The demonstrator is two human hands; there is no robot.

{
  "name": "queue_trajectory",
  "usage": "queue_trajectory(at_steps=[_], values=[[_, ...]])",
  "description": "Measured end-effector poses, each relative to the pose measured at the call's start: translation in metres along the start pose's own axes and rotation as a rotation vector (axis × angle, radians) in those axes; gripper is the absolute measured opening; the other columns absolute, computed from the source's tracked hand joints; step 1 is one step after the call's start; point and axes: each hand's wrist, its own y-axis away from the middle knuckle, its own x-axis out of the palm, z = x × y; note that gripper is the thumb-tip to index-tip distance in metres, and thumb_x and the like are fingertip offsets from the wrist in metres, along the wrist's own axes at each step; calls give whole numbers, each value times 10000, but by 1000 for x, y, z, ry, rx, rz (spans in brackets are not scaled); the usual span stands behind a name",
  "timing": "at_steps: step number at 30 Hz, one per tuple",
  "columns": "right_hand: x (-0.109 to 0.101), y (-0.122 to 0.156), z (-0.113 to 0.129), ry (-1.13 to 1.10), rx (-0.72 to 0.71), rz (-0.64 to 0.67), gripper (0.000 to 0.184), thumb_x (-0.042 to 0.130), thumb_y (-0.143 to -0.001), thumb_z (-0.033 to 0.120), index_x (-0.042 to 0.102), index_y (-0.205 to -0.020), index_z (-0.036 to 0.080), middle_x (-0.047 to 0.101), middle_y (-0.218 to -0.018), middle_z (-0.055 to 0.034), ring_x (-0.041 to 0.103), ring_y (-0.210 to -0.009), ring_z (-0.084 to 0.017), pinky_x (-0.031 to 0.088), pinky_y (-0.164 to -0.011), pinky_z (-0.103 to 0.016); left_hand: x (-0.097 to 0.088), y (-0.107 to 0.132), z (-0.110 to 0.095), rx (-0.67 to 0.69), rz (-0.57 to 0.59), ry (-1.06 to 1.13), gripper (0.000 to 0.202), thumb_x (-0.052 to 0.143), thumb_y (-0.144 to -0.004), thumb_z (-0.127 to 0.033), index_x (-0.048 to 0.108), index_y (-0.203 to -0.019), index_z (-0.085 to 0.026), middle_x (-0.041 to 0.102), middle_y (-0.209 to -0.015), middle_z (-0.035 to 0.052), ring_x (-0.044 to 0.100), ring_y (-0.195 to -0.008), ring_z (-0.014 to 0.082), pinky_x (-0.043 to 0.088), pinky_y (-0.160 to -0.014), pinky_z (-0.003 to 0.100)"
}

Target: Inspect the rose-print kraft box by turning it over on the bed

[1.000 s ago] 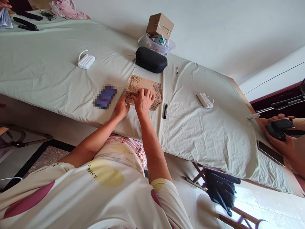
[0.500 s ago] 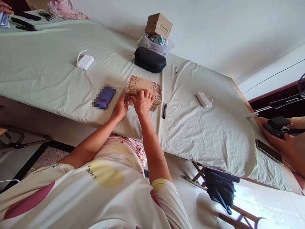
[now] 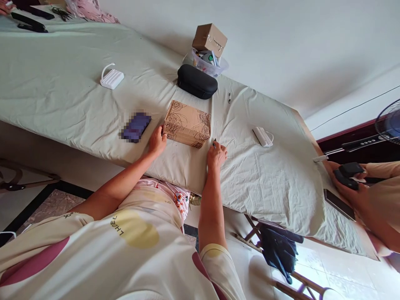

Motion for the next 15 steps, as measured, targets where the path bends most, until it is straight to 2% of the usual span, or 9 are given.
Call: queue_trajectory(at_steps=[4, 8, 11, 13, 15], values=[[5, 10, 1, 21, 29, 63, 344, 584, -947, 195, 829, -1187, 211, 679, -1252, -142, 577, -1230, -314, 434, -1144, -588, -11, 1, -9, -34, 36, -60, 298, 595, -996, -133, 646, -1281, -204, 751, -1326, 127, 702, -1286, 295, 571, -1146, 431], [7, 4, -2, -103, 80, 31, 393, 499, -957, 175, 790, -1223, 179, 660, -1021, -80, 616, -992, -226, 515, -1036, -471, -16, 2, -14, -23, 42, -37, 279, 587, -992, -108, 651, -1247, -201, 752, -1309, 130, 702, -1271, 298, 569, -1142, 439], [7, 3, -7, -449, 103, -69, 433, 500, -994, 340, 694, -1330, 146, 605, -933, -42, 588, -842, -187, 555, -905, -401, -16, 3, -17, -37, 52, -39, 282, 580, -991, -92, 650, -1249, -181, 748, -1299, 154, 697, -1278, 318, 562, -1146, 462], [8, 8, -6, -676, 41, -162, 561, 568, -966, 495, 625, -1408, 154, 604, -1036, -64, 615, -914, -198, 566, -918, -403, -15, 3, -17, -47, 50, -30, 300, 578, -989, -78, 646, -1264, -175, 744, -1297, 159, 693, -1287, 321, 552, -1159, 466], [10, 17, 0, -762, -101, -225, 730, 618, -918, 624, 553, -1497, 184, 590, -1212, -105, 637, -1092, -233, 569, -985, -423, -14, 2, -17, -51, 47, -14, 322, 576, -986, -64, 642, -1281, -172, 738, -1304, 160, 687, -1298, 318, 539, -1174, 465]])
